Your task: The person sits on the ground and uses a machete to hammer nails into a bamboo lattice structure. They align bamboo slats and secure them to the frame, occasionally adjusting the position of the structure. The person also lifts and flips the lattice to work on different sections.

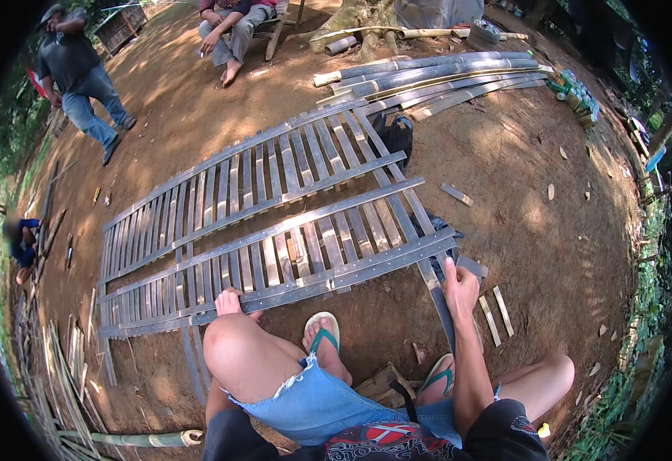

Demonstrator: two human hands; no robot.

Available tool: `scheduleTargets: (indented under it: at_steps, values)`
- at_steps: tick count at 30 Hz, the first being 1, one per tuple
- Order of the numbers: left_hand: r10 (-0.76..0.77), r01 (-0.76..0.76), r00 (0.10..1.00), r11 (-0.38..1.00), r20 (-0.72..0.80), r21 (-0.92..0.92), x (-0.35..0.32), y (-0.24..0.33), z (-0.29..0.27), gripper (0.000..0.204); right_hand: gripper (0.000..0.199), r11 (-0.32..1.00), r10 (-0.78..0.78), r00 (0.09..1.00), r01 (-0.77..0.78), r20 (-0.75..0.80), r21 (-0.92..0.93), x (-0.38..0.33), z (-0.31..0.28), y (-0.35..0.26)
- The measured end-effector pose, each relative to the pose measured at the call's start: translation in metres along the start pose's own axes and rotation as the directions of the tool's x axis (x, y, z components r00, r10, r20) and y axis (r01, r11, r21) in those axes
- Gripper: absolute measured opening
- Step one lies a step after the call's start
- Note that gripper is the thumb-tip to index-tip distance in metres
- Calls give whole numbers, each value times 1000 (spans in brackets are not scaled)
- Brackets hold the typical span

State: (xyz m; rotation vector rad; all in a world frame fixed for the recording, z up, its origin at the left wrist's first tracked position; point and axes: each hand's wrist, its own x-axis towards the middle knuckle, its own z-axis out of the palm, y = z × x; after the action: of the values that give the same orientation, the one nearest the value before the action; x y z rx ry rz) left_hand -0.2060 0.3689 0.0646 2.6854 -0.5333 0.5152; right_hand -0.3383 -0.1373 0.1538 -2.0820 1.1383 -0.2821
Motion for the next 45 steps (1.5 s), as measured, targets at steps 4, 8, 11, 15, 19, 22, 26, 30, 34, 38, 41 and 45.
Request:
scheduleTargets:
  at_steps: [4, 8, 11, 15, 19, 22, 26, 30, 34, 38, 41, 45]
  values:
    - [29, -30, 990, 1000, -139, 0, -9, -4, 28, 67, 68, 999, -41, 999, 42, -32, 27, 8, 16, 19]
    - [11, -3, 979, 999, -205, 42, -9, -9, 59, 67, 71, 994, -93, 993, 97, -76, 52, 27, 41, 21]
    - [-28, 39, 985, 997, -170, 67, -3, -7, 77, 67, 74, 990, -139, 983, 140, -116, -5, 55, 66, 34]
    - [-97, 104, 994, 983, -54, 149, 3, -17, 98, 68, 76, 986, -137, 988, 130, -71, -101, 79, 94, 21]
    - [-175, 169, 984, 979, 42, 113, 14, -13, 102, 87, 72, 987, -108, 994, 111, 36, -113, 94, 109, 12]
    - [-71, 24, 933, 990, 352, 137, 37, 51, 92, 106, 69, 989, -95, 992, 103, 78, -105, 120, 108, 45]
    - [215, -23, 804, 943, 554, -333, 120, 66, 46, 87, 76, 969, 73, 950, 4, 304, -247, 147, 119, 30]
    - [72, 467, 676, 728, 733, -502, 146, 56, -1, 69, 97, 929, 52, 950, 68, 309, -363, 124, 126, -1]
    - [-44, 389, 813, 783, 581, -485, 81, 20, -21, 66, 91, 909, 5, 957, 117, 292, -400, 138, 123, 2]
    - [-447, 451, 796, 888, 408, 93, -43, -51, -12, 91, 64, 985, 136, 917, -85, 375, -151, 162, 133, 27]
    - [-807, 754, 511, 586, 294, 296, -108, -61, -26, 107, 64, 968, 138, 939, -61, 314, -242, 157, 127, 27]
    - [-923, 902, 244, 328, 296, 279, -170, -88, -4, 114, 68, 951, 82, 944, 21, 320, -307, 153, 118, 21]
